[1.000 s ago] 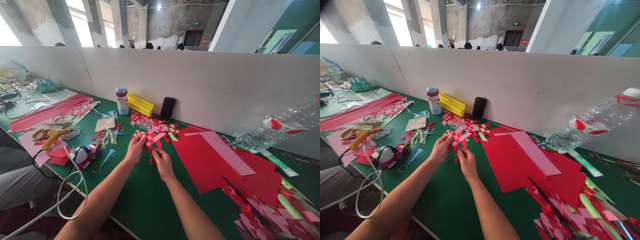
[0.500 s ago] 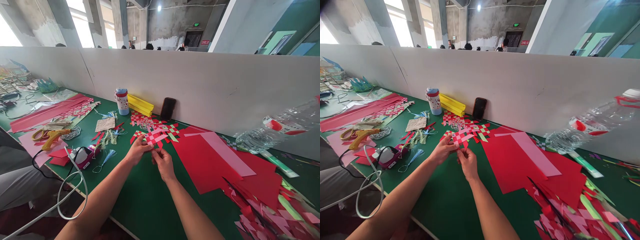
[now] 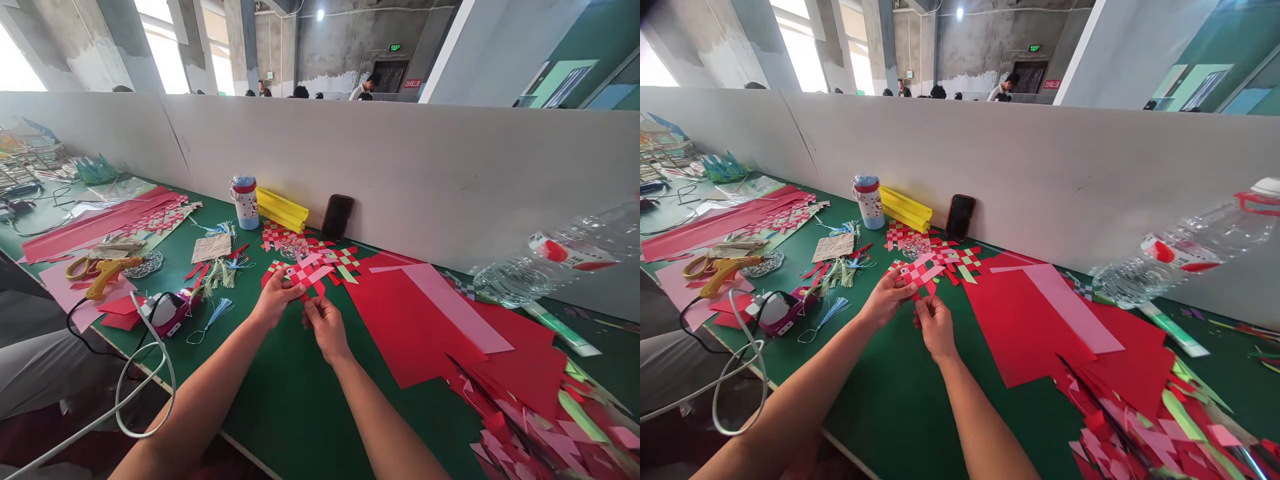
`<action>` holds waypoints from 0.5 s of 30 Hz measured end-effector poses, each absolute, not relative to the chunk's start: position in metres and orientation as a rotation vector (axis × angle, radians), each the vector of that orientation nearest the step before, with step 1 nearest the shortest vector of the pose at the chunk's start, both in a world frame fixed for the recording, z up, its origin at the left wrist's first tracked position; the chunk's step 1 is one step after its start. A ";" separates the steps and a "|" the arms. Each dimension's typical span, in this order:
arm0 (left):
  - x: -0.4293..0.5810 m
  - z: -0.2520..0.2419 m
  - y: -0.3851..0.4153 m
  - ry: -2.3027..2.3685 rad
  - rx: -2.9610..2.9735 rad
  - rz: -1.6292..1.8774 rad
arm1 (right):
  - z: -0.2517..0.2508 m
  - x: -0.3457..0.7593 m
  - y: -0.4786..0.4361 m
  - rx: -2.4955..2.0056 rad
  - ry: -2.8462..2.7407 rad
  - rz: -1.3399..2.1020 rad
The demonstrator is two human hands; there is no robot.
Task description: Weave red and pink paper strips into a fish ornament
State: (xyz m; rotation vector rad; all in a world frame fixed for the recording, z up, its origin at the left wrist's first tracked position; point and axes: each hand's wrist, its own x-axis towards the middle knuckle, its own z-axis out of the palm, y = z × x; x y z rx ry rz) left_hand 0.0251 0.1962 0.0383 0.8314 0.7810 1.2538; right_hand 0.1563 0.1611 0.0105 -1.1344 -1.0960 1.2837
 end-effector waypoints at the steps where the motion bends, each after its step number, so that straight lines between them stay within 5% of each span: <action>1: 0.024 0.038 0.197 0.782 0.834 1.251 | 0.010 0.156 0.161 -1.134 -1.097 1.284; 15: -0.001 0.029 0.217 1.065 0.874 1.306 | 0.005 0.158 0.162 -1.169 -1.119 1.238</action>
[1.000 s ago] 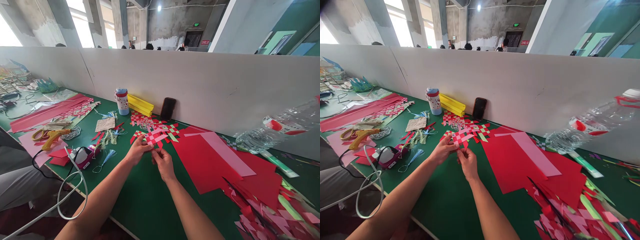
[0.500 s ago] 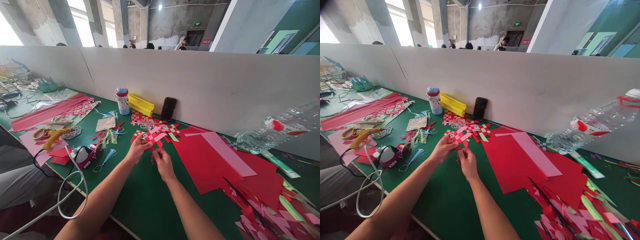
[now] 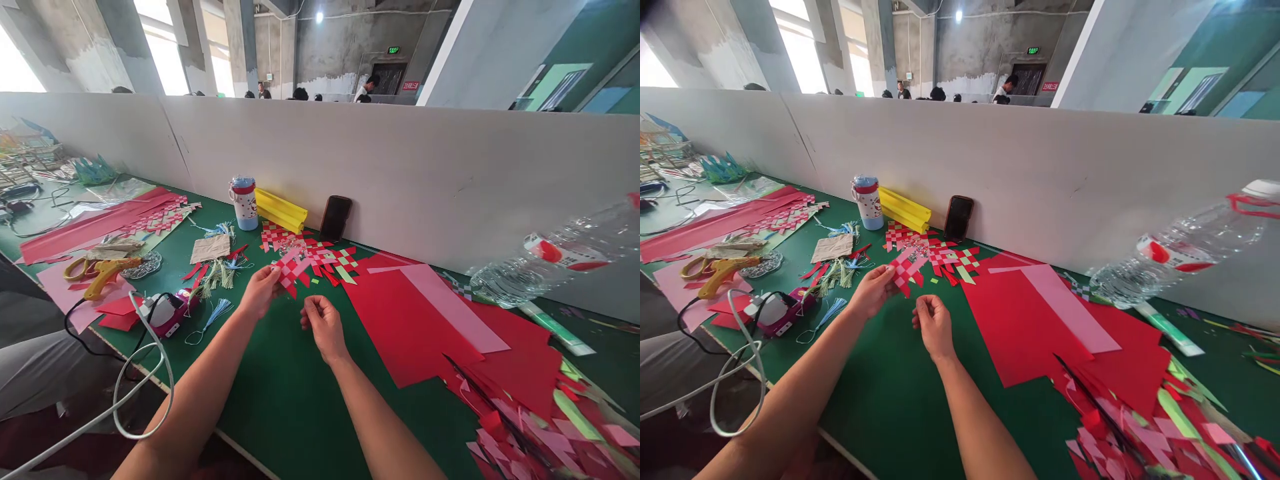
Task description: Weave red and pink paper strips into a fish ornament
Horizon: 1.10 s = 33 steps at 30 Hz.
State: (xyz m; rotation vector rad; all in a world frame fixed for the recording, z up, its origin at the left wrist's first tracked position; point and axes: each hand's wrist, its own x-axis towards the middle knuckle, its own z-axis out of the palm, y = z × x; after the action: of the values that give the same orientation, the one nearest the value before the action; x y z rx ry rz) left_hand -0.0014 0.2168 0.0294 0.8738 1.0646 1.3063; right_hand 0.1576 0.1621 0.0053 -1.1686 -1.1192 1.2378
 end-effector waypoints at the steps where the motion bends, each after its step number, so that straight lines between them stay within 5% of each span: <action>1: -0.009 0.030 0.222 1.121 0.892 1.326 | 0.004 0.158 0.162 -1.171 -1.123 1.228; 19: -0.018 0.030 0.260 1.993 1.734 0.756 | -0.012 0.156 0.160 -1.181 -1.407 1.073; 26: 0.021 0.029 0.205 1.735 2.052 0.810 | 0.025 0.202 0.178 -1.381 -1.581 0.712; 33: 0.061 -0.004 0.158 1.349 2.321 0.761 | 0.050 0.352 0.196 -2.036 -1.598 0.387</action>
State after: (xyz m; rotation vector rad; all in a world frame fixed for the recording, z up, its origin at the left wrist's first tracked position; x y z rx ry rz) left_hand 0.0611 0.1580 -0.0038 2.3206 1.3489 0.7606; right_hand 0.3524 0.1960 0.0504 -2.0361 -1.5976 0.3867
